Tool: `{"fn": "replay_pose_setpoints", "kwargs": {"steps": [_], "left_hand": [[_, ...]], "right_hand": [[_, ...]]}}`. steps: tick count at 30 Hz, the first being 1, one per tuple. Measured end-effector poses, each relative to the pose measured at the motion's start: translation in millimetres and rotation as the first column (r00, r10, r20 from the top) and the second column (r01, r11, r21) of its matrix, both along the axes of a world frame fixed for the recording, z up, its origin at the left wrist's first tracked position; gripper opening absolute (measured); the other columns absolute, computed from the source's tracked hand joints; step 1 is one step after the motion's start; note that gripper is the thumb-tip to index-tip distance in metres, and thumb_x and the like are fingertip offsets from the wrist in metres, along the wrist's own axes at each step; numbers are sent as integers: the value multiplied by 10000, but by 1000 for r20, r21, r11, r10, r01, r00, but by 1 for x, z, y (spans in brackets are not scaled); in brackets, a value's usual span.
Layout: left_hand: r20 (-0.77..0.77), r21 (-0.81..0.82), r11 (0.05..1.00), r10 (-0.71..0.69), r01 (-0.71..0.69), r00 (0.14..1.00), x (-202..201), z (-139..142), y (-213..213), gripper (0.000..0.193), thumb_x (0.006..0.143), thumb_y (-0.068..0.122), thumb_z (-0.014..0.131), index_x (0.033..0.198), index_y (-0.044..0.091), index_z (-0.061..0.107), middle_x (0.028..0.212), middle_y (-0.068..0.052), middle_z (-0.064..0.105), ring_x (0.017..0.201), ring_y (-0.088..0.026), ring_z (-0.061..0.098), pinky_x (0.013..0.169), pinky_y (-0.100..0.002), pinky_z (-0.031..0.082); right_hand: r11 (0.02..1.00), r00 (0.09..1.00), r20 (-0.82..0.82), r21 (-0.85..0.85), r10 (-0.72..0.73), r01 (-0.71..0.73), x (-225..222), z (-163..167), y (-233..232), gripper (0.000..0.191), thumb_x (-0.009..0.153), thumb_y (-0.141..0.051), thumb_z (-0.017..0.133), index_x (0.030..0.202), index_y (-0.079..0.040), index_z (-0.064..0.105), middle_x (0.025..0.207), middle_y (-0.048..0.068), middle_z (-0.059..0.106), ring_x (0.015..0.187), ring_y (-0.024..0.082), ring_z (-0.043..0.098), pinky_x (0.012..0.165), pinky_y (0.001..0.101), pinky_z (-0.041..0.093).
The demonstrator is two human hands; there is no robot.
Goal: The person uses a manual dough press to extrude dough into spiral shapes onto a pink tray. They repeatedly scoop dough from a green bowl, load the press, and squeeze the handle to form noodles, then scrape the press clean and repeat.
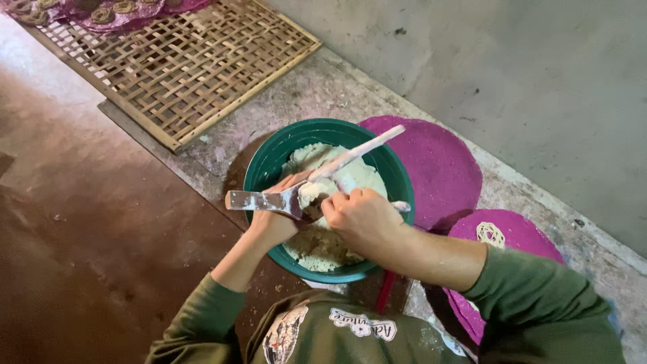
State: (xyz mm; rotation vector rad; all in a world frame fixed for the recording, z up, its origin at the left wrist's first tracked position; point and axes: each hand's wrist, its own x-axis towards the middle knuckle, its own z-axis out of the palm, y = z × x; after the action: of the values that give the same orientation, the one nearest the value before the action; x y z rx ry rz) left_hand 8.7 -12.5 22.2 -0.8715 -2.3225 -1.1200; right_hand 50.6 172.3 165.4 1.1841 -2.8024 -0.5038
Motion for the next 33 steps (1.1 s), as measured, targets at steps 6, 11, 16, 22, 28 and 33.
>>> {"fn": "replay_pose_setpoints", "kwargs": {"steps": [6,11,16,22,28,33], "left_hand": [[163,-98,972,228,-214,960,-4,-4,-16,533,823,241,781,1322,113,641,1233,-87,678,1055,-265,697,855,-380,584],[-45,-146,974,170,-175,984,-9,-3,-13,529,776,301,799,1242,93,659,1345,-108,659,1114,-311,664,866,-420,548],[292,141,990,-20,-23,956,-6,-16,10,619,731,152,784,1320,69,614,1308,-90,677,1113,-234,682,922,-342,541],[488,118,953,191,-281,852,-13,-28,-10,557,825,141,806,1340,75,607,1194,-82,732,1049,-157,705,910,-297,554],[105,290,899,310,-327,945,-15,-14,-2,488,874,137,784,1318,20,621,1300,-180,671,1141,-289,689,957,-357,557],[-123,-82,874,469,-480,875,-26,-4,-12,380,822,212,820,1170,116,701,1424,-172,610,1264,-340,640,1055,-478,525]], "right_hand": [[941,935,184,-97,-304,325,9,29,52,160,964,-208,561,1073,-232,675,889,37,692,723,264,724,545,418,557],[962,950,164,-20,-264,271,1,25,52,89,924,-158,566,953,-129,645,841,62,686,705,292,718,545,420,553],[993,997,33,-86,-76,79,-13,-13,-5,181,763,-221,657,888,-90,660,813,91,696,701,280,719,597,391,568],[906,991,97,-406,-90,122,-4,-2,43,317,845,-108,656,1146,-171,734,831,92,712,673,283,713,567,396,551],[549,963,269,-807,14,217,-27,-55,25,551,891,25,601,1432,-81,584,954,165,721,732,262,706,676,376,589],[445,871,488,-795,64,413,-1,-126,35,511,955,37,628,1447,-92,579,944,192,735,682,229,682,687,408,587]]}}
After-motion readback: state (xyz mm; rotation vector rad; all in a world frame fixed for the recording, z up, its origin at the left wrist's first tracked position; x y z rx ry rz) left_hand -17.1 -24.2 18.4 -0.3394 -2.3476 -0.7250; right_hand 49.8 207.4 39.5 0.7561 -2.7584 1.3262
